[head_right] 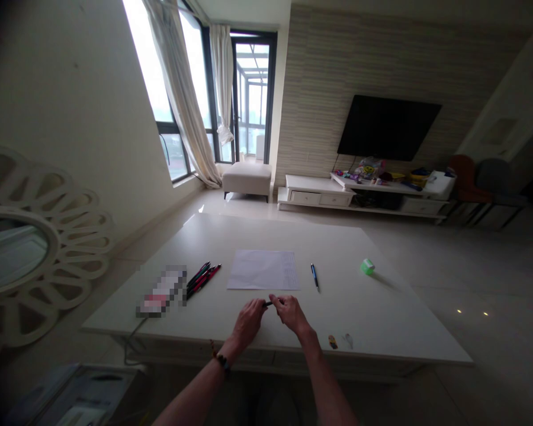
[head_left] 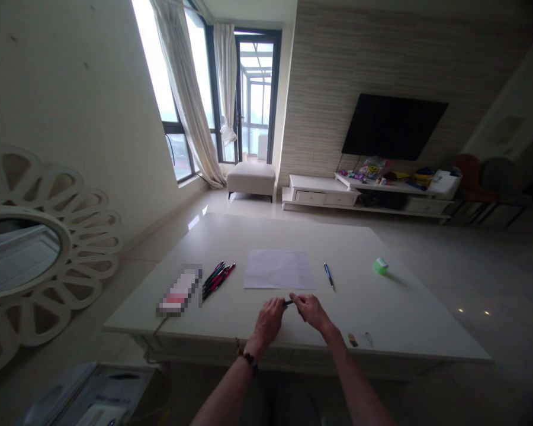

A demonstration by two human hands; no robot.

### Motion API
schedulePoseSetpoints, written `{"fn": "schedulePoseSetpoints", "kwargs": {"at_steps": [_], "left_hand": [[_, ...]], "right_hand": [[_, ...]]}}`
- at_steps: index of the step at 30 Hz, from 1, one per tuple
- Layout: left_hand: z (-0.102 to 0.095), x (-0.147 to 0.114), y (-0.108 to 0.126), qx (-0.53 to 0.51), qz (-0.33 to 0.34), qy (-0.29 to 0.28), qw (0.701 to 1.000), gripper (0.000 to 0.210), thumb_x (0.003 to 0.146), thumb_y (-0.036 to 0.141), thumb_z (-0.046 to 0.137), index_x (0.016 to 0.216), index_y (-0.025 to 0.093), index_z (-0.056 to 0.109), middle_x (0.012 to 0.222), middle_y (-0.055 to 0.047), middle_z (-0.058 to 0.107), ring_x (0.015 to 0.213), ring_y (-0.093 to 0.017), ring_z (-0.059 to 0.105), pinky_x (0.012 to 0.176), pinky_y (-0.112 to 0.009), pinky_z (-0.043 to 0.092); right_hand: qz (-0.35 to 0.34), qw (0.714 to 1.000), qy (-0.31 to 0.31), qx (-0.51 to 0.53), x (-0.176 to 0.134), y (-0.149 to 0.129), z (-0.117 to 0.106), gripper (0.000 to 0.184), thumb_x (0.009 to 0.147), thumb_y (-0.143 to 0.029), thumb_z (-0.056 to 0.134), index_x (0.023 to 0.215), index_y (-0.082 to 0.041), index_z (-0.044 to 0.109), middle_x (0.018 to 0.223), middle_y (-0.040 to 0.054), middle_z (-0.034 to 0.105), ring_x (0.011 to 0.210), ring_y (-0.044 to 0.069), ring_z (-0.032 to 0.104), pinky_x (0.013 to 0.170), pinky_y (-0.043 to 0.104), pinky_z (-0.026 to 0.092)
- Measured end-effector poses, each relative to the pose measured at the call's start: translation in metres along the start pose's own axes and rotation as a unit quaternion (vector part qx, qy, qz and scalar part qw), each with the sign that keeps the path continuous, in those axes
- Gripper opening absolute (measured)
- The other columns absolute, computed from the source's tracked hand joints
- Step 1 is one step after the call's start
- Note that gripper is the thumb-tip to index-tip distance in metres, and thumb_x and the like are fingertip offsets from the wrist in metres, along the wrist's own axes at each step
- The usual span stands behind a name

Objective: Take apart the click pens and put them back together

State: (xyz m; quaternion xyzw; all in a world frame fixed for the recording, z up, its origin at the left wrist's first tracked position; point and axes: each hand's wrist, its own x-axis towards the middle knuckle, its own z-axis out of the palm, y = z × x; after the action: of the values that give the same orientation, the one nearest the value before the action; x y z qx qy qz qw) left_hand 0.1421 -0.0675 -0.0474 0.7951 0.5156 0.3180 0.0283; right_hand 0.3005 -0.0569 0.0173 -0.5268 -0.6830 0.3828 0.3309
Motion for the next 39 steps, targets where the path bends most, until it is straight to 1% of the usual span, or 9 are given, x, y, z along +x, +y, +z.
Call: {"fn": "schedulePoseSetpoints", "kwargs": {"at_steps": [4, 8, 13, 18, 23, 28, 33, 35, 39], "left_hand": [[0.000, -0.001, 0.000, 0.003, -0.001, 0.000, 1.000, 0.009, 0.089, 0.024, 0.041, 0.087, 0.021, 0.049, 0.081, -0.002, 0.057, 0.074, -0.016, 0.053, 0.066, -0.028, 0.040], [0.000, -0.002, 0.001, -0.007, 0.007, -0.001, 1.000, 0.008, 0.089, 0.023, 0.041, 0.088, 0.021, 0.049, 0.081, -0.001, 0.058, 0.075, -0.015, 0.053, 0.066, -0.028, 0.040], [0.002, -0.002, -0.001, -0.006, -0.008, -0.008, 1.000, 0.007, 0.089, 0.022, 0.042, 0.089, 0.021, 0.049, 0.081, -0.001, 0.059, 0.074, -0.016, 0.053, 0.066, -0.028, 0.040], [0.000, -0.001, 0.000, -0.004, 0.006, -0.022, 1.000, 0.007, 0.089, 0.022, 0.042, 0.089, 0.021, 0.048, 0.082, -0.001, 0.059, 0.075, -0.016, 0.054, 0.067, -0.028, 0.041], [-0.001, -0.001, 0.001, 0.004, 0.008, -0.011, 1.000, 0.006, 0.089, 0.023, 0.043, 0.087, 0.021, 0.049, 0.081, -0.001, 0.059, 0.074, -0.016, 0.054, 0.065, -0.028, 0.041], [0.000, -0.001, 0.001, 0.004, 0.014, -0.017, 1.000, 0.007, 0.089, 0.024, 0.042, 0.089, 0.021, 0.049, 0.082, -0.001, 0.059, 0.074, -0.016, 0.054, 0.066, -0.028, 0.041], [0.002, -0.001, 0.001, 0.005, 0.032, -0.025, 0.999, 0.007, 0.089, 0.023, 0.042, 0.088, 0.021, 0.049, 0.082, -0.001, 0.058, 0.075, -0.016, 0.054, 0.066, -0.028, 0.041], [0.002, -0.001, 0.000, 0.004, 0.031, -0.024, 0.999, 0.008, 0.089, 0.023, 0.041, 0.088, 0.021, 0.049, 0.082, -0.001, 0.059, 0.075, -0.016, 0.054, 0.067, -0.028, 0.041], [0.003, -0.002, -0.001, -0.003, 0.015, -0.018, 1.000, 0.008, 0.089, 0.023, 0.042, 0.092, 0.021, 0.049, 0.084, -0.001, 0.059, 0.077, -0.016, 0.054, 0.069, -0.029, 0.042]], "right_hand": [[-0.035, 0.999, 0.022, -0.026, 0.000, 0.001, -0.004, 0.042, 0.081, -0.052, 0.044, 0.063, -0.017, 0.056, 0.050, -0.0020, 0.053, 0.048, 0.012, 0.049, 0.049, 0.020, 0.036], [-0.029, 0.996, 0.052, -0.068, 0.000, 0.002, -0.001, 0.049, 0.084, -0.054, 0.037, 0.053, -0.018, 0.051, 0.046, -0.0011, 0.049, 0.047, 0.012, 0.047, 0.050, 0.022, 0.035], [-0.040, 0.998, 0.041, -0.029, -0.003, 0.005, 0.002, 0.043, 0.084, -0.053, 0.038, 0.066, -0.018, 0.055, 0.051, -0.0015, 0.053, 0.048, 0.012, 0.048, 0.049, 0.021, 0.036], [-0.030, 0.996, 0.067, -0.051, -0.004, 0.008, 0.004, 0.046, 0.085, -0.053, 0.036, 0.059, -0.019, 0.051, 0.049, -0.0014, 0.051, 0.046, 0.012, 0.046, 0.048, 0.022, 0.034], [-0.045, 0.997, 0.053, -0.019, -0.008, 0.011, 0.002, 0.036, 0.085, -0.049, 0.038, 0.070, -0.019, 0.051, 0.055, -0.0011, 0.055, 0.049, 0.013, 0.050, 0.049, 0.022, 0.035], [-0.032, 0.993, 0.073, -0.083, -0.008, 0.018, 0.004, 0.031, 0.087, -0.046, 0.036, 0.072, -0.021, 0.049, 0.058, 0.0008, 0.058, 0.050, 0.015, 0.051, 0.050, 0.023, 0.033], [-0.033, 0.987, 0.090, -0.128, -0.008, 0.018, 0.008, 0.035, 0.089, -0.044, 0.032, 0.074, -0.022, 0.055, 0.066, 0.0055, 0.064, 0.061, 0.018, 0.059, 0.055, 0.024, 0.034], [-0.031, 0.989, 0.088, -0.116, -0.009, 0.016, 0.008, 0.038, 0.090, -0.045, 0.031, 0.074, -0.021, 0.056, 0.068, 0.0060, 0.064, 0.062, 0.018, 0.059, 0.055, 0.024, 0.034], [-0.035, 0.997, 0.051, -0.049, -0.011, 0.011, 0.008, 0.037, 0.086, -0.049, 0.037, 0.071, -0.019, 0.053, 0.056, -0.0001, 0.056, 0.052, 0.014, 0.051, 0.051, 0.023, 0.034]]}}
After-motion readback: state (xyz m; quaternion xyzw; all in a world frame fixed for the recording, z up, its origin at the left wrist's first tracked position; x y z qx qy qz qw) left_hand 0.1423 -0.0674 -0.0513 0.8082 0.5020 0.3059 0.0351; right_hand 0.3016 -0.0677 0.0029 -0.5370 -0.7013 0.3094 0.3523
